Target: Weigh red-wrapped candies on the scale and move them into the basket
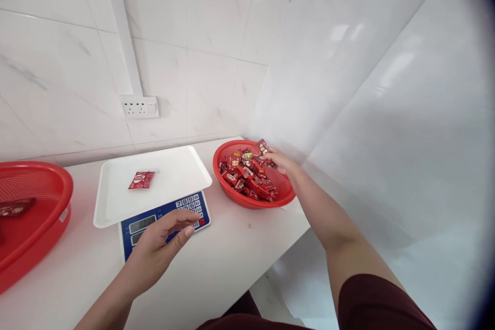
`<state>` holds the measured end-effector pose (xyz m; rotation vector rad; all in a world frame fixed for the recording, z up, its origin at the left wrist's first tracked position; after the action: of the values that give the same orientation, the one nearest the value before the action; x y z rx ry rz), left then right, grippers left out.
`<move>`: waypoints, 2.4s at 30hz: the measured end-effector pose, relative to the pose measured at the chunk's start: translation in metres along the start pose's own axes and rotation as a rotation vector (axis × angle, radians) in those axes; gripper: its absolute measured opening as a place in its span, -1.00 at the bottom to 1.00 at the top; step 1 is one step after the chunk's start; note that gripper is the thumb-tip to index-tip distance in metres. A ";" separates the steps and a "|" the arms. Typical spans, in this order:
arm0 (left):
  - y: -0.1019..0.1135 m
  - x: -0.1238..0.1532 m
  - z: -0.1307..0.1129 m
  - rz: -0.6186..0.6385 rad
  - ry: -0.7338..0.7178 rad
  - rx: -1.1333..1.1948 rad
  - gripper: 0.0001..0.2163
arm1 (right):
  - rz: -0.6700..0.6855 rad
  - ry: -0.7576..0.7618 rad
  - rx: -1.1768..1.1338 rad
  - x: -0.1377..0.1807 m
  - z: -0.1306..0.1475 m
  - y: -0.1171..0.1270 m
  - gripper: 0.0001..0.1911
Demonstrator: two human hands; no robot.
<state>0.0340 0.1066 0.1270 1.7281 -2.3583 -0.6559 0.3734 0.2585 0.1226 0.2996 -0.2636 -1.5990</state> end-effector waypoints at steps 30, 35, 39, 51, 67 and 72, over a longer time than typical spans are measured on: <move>0.095 0.012 0.077 -0.573 0.296 1.353 -0.82 | 0.465 -0.008 -0.377 0.026 0.078 -0.286 -0.78; 0.098 0.013 0.068 -0.553 0.282 1.373 -0.81 | 0.300 0.021 -0.327 -0.003 0.077 -0.285 -0.69; 0.100 0.017 0.065 -0.533 0.308 1.389 -0.80 | 0.155 0.038 -0.307 -0.016 0.076 -0.273 -0.70; 0.074 0.006 0.057 -0.298 0.282 0.634 -0.69 | 0.612 0.586 -0.018 0.081 0.146 -0.290 -0.68; 0.092 0.015 0.056 -0.330 0.319 0.477 -0.71 | 0.305 0.406 0.133 0.015 0.105 -0.258 -0.67; 0.092 0.016 0.056 -0.456 0.216 0.880 -0.75 | 0.617 0.450 0.058 0.081 0.098 -0.284 -0.69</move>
<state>-0.0720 0.1289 0.1136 2.5247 -2.2378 0.6379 0.0701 0.1906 0.1135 0.5527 -0.0423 -0.8866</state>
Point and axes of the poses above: each hand's wrist, its own x-axis away from the middle knuckle, its own y-axis out of the back of the hand, z = x × y, the point moved 8 cm from there along -x, towards the middle knuckle, and after that the axes turned 8 degrees about y, right-handed, at the moved point
